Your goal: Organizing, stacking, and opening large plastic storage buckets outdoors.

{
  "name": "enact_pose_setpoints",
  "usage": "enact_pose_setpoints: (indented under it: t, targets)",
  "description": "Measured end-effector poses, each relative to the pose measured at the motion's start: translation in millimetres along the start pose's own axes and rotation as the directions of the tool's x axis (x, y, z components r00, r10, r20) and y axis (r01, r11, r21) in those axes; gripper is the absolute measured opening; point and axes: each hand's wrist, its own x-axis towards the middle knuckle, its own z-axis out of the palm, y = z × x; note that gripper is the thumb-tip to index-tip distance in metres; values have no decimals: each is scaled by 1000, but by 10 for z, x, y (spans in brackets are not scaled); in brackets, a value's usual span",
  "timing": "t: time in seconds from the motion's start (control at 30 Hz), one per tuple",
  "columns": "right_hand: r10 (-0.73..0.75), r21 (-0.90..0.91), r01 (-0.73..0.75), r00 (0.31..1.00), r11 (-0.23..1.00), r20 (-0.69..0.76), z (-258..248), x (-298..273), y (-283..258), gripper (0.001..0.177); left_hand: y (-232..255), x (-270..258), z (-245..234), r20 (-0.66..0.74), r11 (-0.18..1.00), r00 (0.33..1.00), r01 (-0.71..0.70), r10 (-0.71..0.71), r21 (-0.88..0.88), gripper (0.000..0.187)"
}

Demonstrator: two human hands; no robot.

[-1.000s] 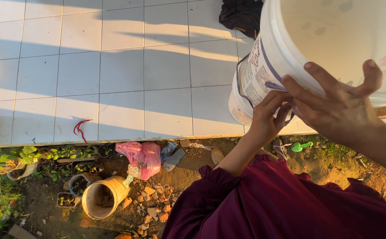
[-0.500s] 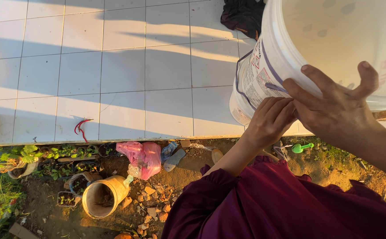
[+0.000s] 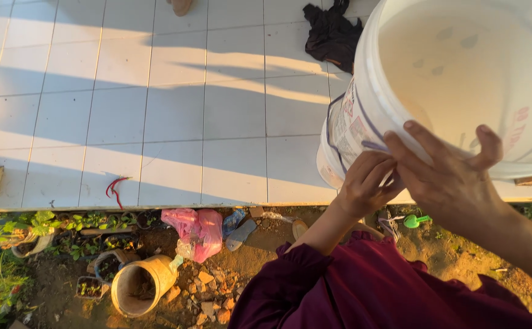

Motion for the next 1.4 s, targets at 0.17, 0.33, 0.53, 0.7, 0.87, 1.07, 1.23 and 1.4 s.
enact_pose_setpoints:
  t: [0.17,0.33,0.53,0.7,0.87,1.07,1.23,1.4]
  targets:
    - [-24,35,22,999,999,47,283,-160,-80,38,-42,-172,91,-25,993,994,103,-105,-61,37]
    - [-42,30,40,996,999,84,128,-66,-93,24,-23,-176,76,15,986,989,150,-149,-75,35]
    - [6,-188,-13,999,982,-35,-123,163,-4,51,-119,-344,8,115,992,989,86,-96,90,44]
    - [11,-262,-44,992,964,-129,-98,203,41,50,-242,-897,15,100,962,958,261,-268,72,39]
    - [-51,-245,8,984,969,-171,-51,143,109,45,-161,-588,-35,166,981,979,90,-120,174,47]
    - [39,-153,-66,984,986,-171,-18,62,18,47,-177,-459,83,118,989,986,102,-115,111,39]
    - [9,-138,-31,987,990,-158,-70,57,58,47,-111,-317,62,73,973,997,-18,1,230,26]
    - [-7,-193,-15,994,981,-111,-20,44,30,42,125,21,-76,201,957,980,-51,-8,284,26]
